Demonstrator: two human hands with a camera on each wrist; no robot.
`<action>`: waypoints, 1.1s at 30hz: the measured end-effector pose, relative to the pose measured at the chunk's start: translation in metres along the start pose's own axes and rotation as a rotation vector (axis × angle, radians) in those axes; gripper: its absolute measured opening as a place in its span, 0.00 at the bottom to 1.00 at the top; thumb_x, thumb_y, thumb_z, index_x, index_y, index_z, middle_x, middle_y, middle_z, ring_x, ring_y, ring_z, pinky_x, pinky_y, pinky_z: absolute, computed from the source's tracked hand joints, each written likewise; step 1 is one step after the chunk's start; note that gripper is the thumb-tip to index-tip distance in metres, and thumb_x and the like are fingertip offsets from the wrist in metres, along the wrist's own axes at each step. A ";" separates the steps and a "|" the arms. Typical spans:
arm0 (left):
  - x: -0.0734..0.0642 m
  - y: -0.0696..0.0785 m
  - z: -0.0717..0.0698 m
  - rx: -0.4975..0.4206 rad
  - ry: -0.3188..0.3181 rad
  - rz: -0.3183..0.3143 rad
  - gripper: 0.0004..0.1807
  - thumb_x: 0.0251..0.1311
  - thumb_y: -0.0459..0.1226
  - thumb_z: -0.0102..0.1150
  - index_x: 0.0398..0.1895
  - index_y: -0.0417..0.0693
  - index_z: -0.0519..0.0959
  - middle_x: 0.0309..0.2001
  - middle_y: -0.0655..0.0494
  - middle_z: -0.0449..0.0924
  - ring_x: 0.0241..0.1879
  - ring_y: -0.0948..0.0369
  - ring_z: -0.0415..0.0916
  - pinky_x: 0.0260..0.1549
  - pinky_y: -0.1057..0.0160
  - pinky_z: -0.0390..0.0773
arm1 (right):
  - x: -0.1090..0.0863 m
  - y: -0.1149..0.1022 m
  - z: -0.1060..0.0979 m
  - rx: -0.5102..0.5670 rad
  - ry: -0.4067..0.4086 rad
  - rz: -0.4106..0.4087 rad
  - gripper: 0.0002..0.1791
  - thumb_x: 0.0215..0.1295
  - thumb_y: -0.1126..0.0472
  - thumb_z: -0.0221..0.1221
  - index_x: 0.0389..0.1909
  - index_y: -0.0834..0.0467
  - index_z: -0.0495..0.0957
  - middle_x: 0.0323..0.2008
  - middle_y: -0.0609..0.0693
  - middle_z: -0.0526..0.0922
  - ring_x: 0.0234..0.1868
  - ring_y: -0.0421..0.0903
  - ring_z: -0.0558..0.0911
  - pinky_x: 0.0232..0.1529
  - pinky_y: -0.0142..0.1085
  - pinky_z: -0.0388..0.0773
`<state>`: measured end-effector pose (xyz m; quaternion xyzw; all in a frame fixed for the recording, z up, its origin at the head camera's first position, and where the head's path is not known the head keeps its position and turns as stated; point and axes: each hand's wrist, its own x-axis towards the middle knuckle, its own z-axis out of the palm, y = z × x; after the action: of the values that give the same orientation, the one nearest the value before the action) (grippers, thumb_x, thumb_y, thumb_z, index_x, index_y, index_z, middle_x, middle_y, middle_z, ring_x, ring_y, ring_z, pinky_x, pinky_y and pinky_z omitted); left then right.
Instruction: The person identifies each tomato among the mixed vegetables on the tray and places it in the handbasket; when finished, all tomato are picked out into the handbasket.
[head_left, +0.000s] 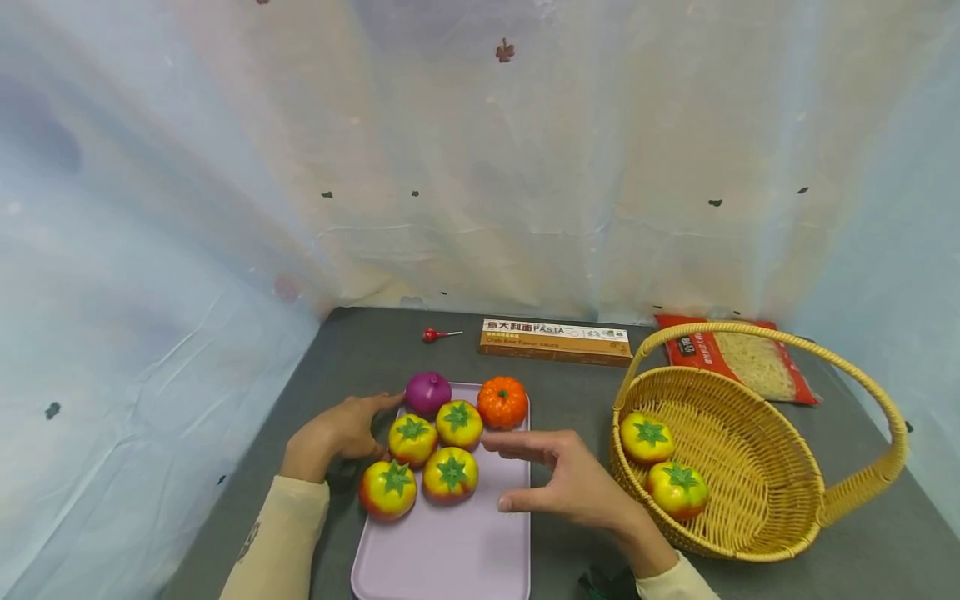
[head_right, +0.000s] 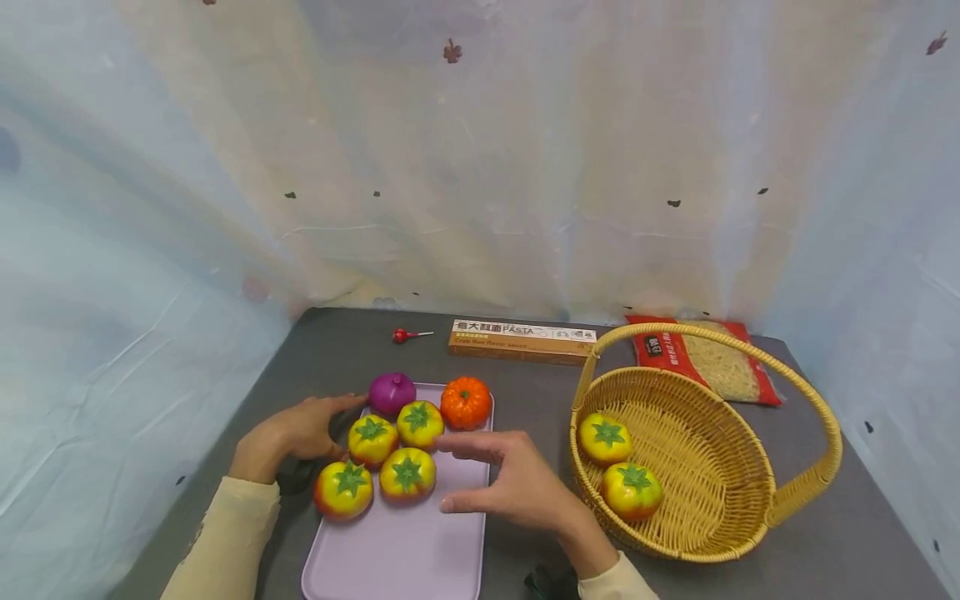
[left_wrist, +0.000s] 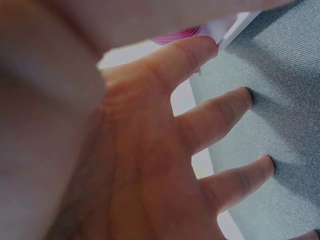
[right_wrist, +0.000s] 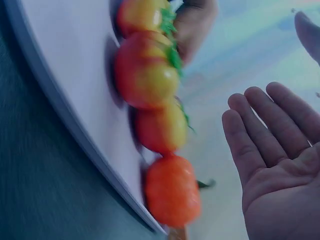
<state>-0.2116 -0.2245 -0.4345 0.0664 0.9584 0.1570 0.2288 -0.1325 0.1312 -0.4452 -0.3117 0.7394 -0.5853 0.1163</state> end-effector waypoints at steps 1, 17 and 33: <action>0.000 0.000 0.000 0.000 0.000 0.000 0.51 0.58 0.41 0.82 0.85 0.66 0.68 0.85 0.41 0.62 0.81 0.30 0.59 0.69 0.18 0.67 | 0.005 0.003 0.004 0.003 -0.007 -0.003 0.33 0.65 0.59 0.78 0.71 0.49 0.83 0.68 0.47 0.87 0.70 0.50 0.85 0.73 0.42 0.80; 0.000 0.001 0.001 -0.007 -0.005 -0.008 0.51 0.58 0.40 0.82 0.85 0.66 0.67 0.86 0.42 0.61 0.82 0.31 0.58 0.70 0.18 0.65 | 0.035 0.027 0.036 -0.203 0.021 0.012 0.31 0.62 0.54 0.81 0.65 0.56 0.86 0.63 0.48 0.90 0.60 0.50 0.90 0.68 0.46 0.85; 0.001 0.001 0.001 0.002 0.000 0.008 0.54 0.54 0.39 0.84 0.85 0.65 0.68 0.85 0.41 0.62 0.81 0.32 0.61 0.70 0.20 0.68 | 0.041 0.030 0.052 -0.334 0.006 0.087 0.29 0.58 0.56 0.82 0.63 0.47 0.88 0.58 0.38 0.91 0.57 0.33 0.85 0.68 0.41 0.83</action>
<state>-0.2124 -0.2235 -0.4354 0.0706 0.9583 0.1569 0.2282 -0.1467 0.0690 -0.4808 -0.2925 0.8397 -0.4495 0.0859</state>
